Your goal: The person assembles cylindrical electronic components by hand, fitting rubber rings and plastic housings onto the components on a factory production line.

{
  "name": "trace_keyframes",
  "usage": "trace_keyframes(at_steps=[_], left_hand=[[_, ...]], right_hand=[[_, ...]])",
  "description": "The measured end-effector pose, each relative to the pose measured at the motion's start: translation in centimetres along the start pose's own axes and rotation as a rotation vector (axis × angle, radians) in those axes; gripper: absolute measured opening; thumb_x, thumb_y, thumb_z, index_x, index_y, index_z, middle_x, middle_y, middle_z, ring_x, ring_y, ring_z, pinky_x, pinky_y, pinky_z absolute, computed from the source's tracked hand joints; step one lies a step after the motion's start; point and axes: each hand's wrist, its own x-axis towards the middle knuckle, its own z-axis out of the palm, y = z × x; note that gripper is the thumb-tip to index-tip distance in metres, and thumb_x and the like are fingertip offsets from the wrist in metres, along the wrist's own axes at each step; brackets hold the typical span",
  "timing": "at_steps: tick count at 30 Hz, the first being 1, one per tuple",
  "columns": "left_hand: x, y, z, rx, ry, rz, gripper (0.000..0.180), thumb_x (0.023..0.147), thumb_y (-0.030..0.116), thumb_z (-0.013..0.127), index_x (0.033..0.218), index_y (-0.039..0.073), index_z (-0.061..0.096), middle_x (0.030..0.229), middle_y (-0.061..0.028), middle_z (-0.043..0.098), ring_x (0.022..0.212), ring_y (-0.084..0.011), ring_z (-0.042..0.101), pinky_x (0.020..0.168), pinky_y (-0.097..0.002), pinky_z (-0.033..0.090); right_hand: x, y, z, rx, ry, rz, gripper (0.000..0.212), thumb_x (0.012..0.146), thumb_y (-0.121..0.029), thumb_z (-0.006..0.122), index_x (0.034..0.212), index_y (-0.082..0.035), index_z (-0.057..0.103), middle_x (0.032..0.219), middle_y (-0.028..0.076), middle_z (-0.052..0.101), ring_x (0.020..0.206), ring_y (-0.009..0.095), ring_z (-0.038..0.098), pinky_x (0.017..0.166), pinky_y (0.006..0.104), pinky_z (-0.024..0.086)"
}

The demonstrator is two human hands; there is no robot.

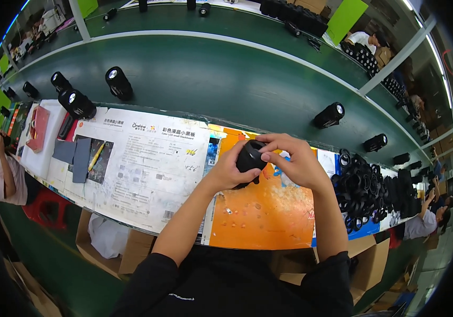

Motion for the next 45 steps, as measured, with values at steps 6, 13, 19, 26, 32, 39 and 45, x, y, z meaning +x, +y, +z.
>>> trace_keyframes(at_steps=[6, 13, 19, 26, 32, 39, 45], left_hand=[[0.2, -0.1, 0.0, 0.016, -0.023, 0.023, 0.079, 0.087, 0.028, 0.093, 0.151, 0.003, 0.054, 0.124, -0.0144, 0.072, 0.106, -0.0248, 0.074, 0.093, -0.0352, 0.061], [0.3, 0.2, -0.3, 0.011, -0.047, -0.015, 0.085, 0.087, 0.037, 0.097, 0.152, 0.004, 0.053, 0.124, -0.0146, 0.072, 0.106, -0.0246, 0.075, 0.092, -0.0355, 0.061], [0.3, 0.2, 0.0, -0.034, -0.060, -0.044, 0.090, 0.088, 0.042, 0.097, 0.155, 0.005, 0.051, 0.125, -0.0171, 0.073, 0.106, -0.0268, 0.077, 0.091, -0.0365, 0.062], [0.3, 0.0, 0.3, 0.062, -0.020, 0.030, 0.087, 0.090, 0.041, 0.094, 0.157, 0.005, 0.050, 0.126, -0.0187, 0.073, 0.102, -0.0290, 0.078, 0.088, -0.0371, 0.062], [0.3, -0.3, 0.2, 0.030, -0.006, 0.078, 0.086, 0.091, 0.041, 0.093, 0.156, 0.005, 0.050, 0.126, -0.0183, 0.074, 0.105, -0.0298, 0.078, 0.091, -0.0373, 0.062], [0.7, 0.8, 0.9, -0.030, -0.026, 0.155, 0.069, 0.097, 0.031, 0.088, 0.150, 0.003, 0.054, 0.114, -0.0121, 0.076, 0.099, -0.0217, 0.078, 0.089, -0.0349, 0.062], [0.2, -0.3, 0.6, 0.045, -0.027, 0.071, 0.068, 0.096, 0.037, 0.088, 0.143, 0.001, 0.054, 0.112, -0.0116, 0.077, 0.101, -0.0226, 0.078, 0.089, -0.0367, 0.062]], right_hand=[[-0.7, -0.2, 0.5, -0.002, 0.041, -0.051, 0.016, 0.099, -0.012, 0.081, 0.113, -0.005, 0.083, 0.140, 0.014, 0.076, 0.130, 0.037, 0.069, 0.111, 0.0457, 0.055], [-0.5, -0.6, 1.0, -0.085, 0.045, -0.092, 0.031, 0.098, -0.009, 0.079, 0.130, -0.009, 0.080, 0.145, 0.013, 0.073, 0.130, 0.037, 0.066, 0.110, 0.0451, 0.055], [-0.9, -0.8, 1.1, -0.252, -0.073, -0.112, 0.053, 0.100, 0.002, 0.070, 0.148, -0.020, 0.075, 0.157, 0.012, 0.064, 0.131, 0.037, 0.058, 0.112, 0.0438, 0.055], [-1.1, -0.4, 1.8, -0.334, -0.025, -0.199, 0.055, 0.095, 0.006, 0.070, 0.145, -0.017, 0.076, 0.155, 0.013, 0.065, 0.128, 0.040, 0.058, 0.110, 0.0454, 0.055], [-0.8, -1.2, 1.7, -0.361, -0.022, -0.219, 0.057, 0.093, 0.007, 0.071, 0.144, -0.016, 0.076, 0.155, 0.014, 0.064, 0.128, 0.041, 0.057, 0.107, 0.0461, 0.057], [3.8, -2.3, 0.5, -0.313, 0.009, -0.068, 0.021, 0.103, -0.017, 0.072, 0.117, -0.008, 0.085, 0.108, 0.014, 0.083, 0.105, 0.036, 0.072, 0.095, 0.0420, 0.059], [8.5, 0.0, 5.9, -0.140, -0.170, 0.134, 0.050, 0.111, -0.041, 0.051, 0.108, -0.002, 0.082, 0.109, 0.019, 0.082, 0.102, 0.039, 0.074, 0.097, 0.0467, 0.057]])
